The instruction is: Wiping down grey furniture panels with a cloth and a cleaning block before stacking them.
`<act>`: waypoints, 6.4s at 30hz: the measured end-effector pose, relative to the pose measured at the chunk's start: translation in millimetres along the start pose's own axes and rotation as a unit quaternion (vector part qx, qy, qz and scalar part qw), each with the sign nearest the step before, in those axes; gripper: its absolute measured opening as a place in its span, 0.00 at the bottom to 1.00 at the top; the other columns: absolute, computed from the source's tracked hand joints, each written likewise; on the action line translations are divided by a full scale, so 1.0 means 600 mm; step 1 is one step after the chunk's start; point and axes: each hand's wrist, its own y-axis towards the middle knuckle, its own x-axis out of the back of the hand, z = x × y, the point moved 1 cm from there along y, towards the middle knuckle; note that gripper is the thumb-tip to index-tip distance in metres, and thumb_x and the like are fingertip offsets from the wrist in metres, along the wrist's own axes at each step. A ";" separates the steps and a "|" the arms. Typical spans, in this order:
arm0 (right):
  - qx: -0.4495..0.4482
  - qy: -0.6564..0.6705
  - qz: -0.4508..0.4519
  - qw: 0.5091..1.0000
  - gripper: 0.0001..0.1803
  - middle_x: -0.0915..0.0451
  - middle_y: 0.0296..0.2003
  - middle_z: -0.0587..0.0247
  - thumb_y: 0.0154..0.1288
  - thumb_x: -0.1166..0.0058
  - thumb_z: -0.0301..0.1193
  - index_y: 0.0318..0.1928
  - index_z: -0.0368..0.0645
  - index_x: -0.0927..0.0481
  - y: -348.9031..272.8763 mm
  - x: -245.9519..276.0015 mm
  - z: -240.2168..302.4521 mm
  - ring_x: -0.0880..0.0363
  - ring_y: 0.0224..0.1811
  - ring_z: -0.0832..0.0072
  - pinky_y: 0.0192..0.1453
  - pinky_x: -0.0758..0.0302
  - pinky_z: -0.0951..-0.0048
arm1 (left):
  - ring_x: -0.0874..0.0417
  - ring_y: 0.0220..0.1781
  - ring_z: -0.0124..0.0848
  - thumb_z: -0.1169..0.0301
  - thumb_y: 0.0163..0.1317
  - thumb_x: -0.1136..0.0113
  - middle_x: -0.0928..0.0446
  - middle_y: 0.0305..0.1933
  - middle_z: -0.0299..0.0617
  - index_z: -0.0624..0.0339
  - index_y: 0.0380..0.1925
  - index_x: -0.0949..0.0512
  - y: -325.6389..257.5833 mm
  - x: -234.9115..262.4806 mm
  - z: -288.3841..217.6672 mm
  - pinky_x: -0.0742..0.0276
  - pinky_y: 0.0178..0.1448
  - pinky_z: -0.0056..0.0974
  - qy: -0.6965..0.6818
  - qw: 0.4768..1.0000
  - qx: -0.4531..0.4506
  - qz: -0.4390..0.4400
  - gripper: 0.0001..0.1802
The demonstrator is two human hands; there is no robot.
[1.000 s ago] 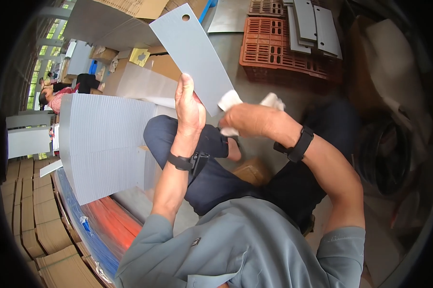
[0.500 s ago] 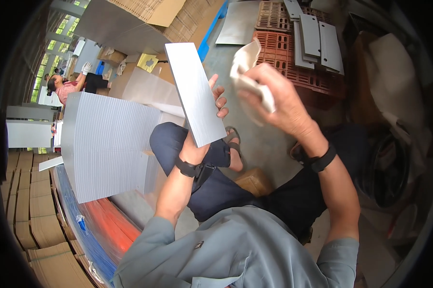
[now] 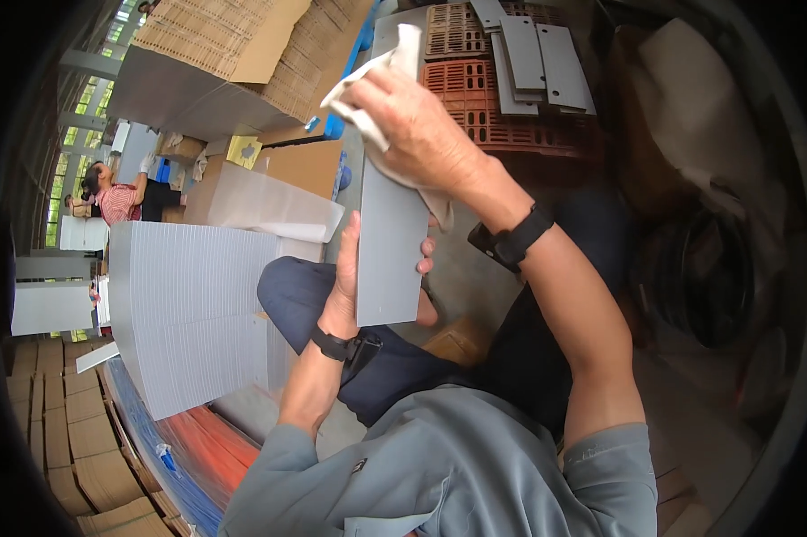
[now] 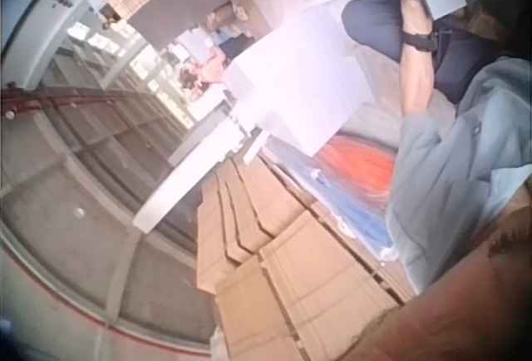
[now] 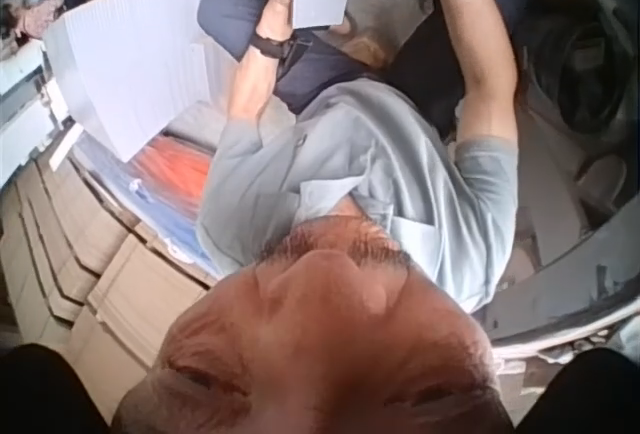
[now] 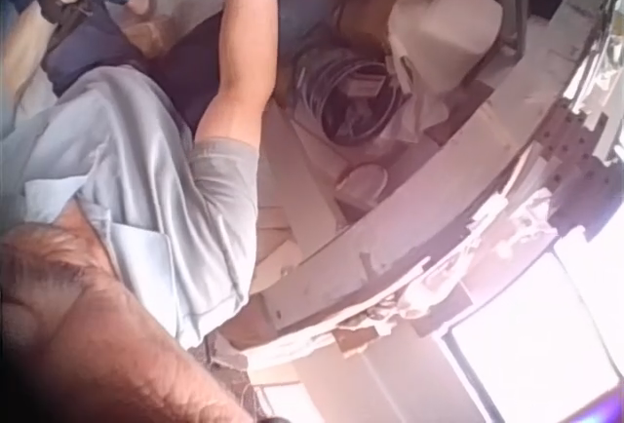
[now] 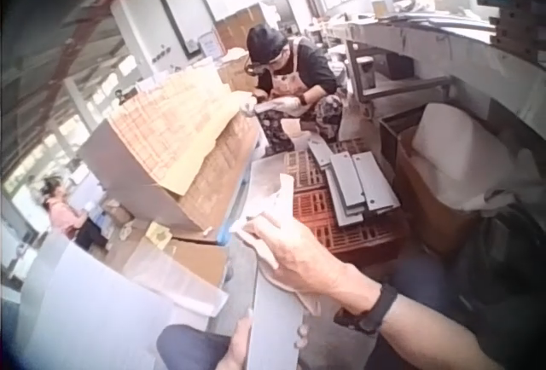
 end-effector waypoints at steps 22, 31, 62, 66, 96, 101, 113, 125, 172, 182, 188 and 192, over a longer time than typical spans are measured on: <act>0.108 0.181 0.288 0.934 0.19 0.26 0.41 0.57 0.49 0.37 0.18 0.41 0.40 0.28 -0.135 -0.063 0.076 0.22 0.47 0.57 0.53 0.20 0.61 | 0.22 0.62 0.43 0.38 0.74 0.63 0.27 0.64 0.58 0.65 0.70 0.36 0.031 0.020 -0.064 0.19 0.63 0.49 0.104 0.972 -0.191 -0.086 0.42; -0.089 0.102 0.648 0.749 0.19 0.18 0.42 0.53 0.53 0.41 0.19 0.49 0.40 0.21 -0.245 -0.030 0.076 0.17 0.44 0.49 0.53 0.20 0.55 | 0.19 0.51 0.44 0.36 0.72 0.63 0.27 0.61 0.58 0.67 0.68 0.35 0.009 0.017 -0.115 0.16 0.52 0.46 -0.032 0.960 -0.269 -0.074 0.44; -0.129 0.067 0.104 0.984 0.12 0.20 0.37 0.55 0.62 0.37 0.24 0.46 0.37 0.20 -0.108 0.036 0.044 0.17 0.38 0.58 0.44 0.20 0.62 | 0.19 0.51 0.44 0.39 0.71 0.60 0.26 0.61 0.59 0.67 0.66 0.33 0.015 0.022 -0.104 0.17 0.55 0.46 -0.006 0.968 -0.245 -0.051 0.41; 0.072 0.139 0.196 0.968 0.15 0.23 0.44 0.61 0.58 0.41 0.25 0.47 0.43 0.22 -0.107 -0.030 0.086 0.23 0.50 0.63 0.53 0.25 0.63 | 0.19 0.58 0.44 0.38 0.72 0.64 0.23 0.59 0.56 0.66 0.64 0.31 0.022 0.023 -0.065 0.20 0.63 0.46 0.169 0.936 -0.229 -0.207 0.41; -0.202 0.332 -0.221 0.895 0.18 0.18 0.48 0.58 0.71 0.40 0.30 0.57 0.37 0.24 0.016 0.039 -0.004 0.19 0.50 0.68 0.55 0.21 0.68 | 0.18 0.49 0.45 0.36 0.68 0.57 0.25 0.57 0.60 0.67 0.67 0.32 0.009 0.030 -0.021 0.15 0.52 0.45 -0.073 0.997 -0.026 0.003 0.45; 0.102 -0.165 -0.029 0.981 0.22 0.25 0.45 0.51 0.56 0.29 0.33 0.48 0.39 0.21 -0.004 -0.011 -0.013 0.25 0.45 0.55 0.51 0.29 0.56 | 0.18 0.50 0.44 0.35 0.70 0.61 0.25 0.58 0.60 0.68 0.67 0.34 0.019 0.020 -0.029 0.15 0.52 0.44 -0.053 0.998 -0.043 -0.009 0.45; -0.050 -0.140 0.049 0.988 0.26 0.28 0.54 0.50 0.54 0.26 0.40 0.50 0.46 0.21 -0.044 -0.006 -0.019 0.30 0.58 0.53 0.61 0.32 0.51 | 0.16 0.45 0.45 0.38 0.74 0.66 0.24 0.56 0.63 0.74 0.65 0.34 0.027 0.000 -0.036 0.10 0.39 0.46 -0.066 0.991 -0.075 -0.092 0.44; 0.099 -0.067 0.250 0.961 0.11 0.27 0.31 0.72 0.53 0.34 0.36 0.35 0.51 0.20 -0.147 -0.050 0.071 0.29 0.42 0.72 0.46 0.34 0.66 | 0.20 0.59 0.48 0.36 0.72 0.61 0.27 0.65 0.58 0.62 0.69 0.35 0.010 0.023 -0.071 0.18 0.59 0.48 0.009 0.981 -0.159 -0.114 0.43; -0.353 0.180 0.139 0.908 0.20 0.15 0.32 0.60 0.65 0.35 0.39 0.51 0.38 0.21 -0.112 -0.020 -0.008 0.14 0.40 0.70 0.52 0.19 0.65 | 0.13 0.47 0.40 0.33 0.71 0.62 0.18 0.50 0.52 0.65 0.65 0.30 0.018 0.010 -0.043 0.16 0.56 0.41 -0.005 0.986 -0.122 -0.111 0.45; -0.348 0.172 0.136 0.912 0.24 0.14 0.32 0.61 0.64 0.35 0.37 0.56 0.39 0.25 -0.112 -0.026 0.001 0.14 0.40 0.73 0.54 0.19 0.65 | 0.13 0.44 0.38 0.33 0.71 0.63 0.18 0.48 0.50 0.65 0.63 0.29 0.014 0.022 -0.043 0.16 0.51 0.39 0.023 0.990 -0.103 -0.094 0.45; -0.386 0.229 0.172 0.877 0.24 0.14 0.34 0.60 0.64 0.35 0.36 0.56 0.38 0.25 -0.108 -0.025 0.006 0.14 0.38 0.72 0.52 0.18 0.65 | 0.14 0.42 0.38 0.33 0.71 0.63 0.17 0.46 0.50 0.64 0.62 0.28 0.012 0.027 -0.044 0.16 0.50 0.39 0.019 0.989 -0.100 -0.108 0.44; -0.333 0.084 0.091 0.935 0.23 0.15 0.40 0.53 0.64 0.36 0.36 0.55 0.38 0.25 -0.117 -0.027 -0.012 0.14 0.44 0.64 0.53 0.19 0.61 | 0.17 0.46 0.36 0.34 0.72 0.62 0.20 0.50 0.51 0.65 0.62 0.29 0.020 0.020 -0.043 0.18 0.49 0.39 0.018 0.987 -0.125 -0.094 0.43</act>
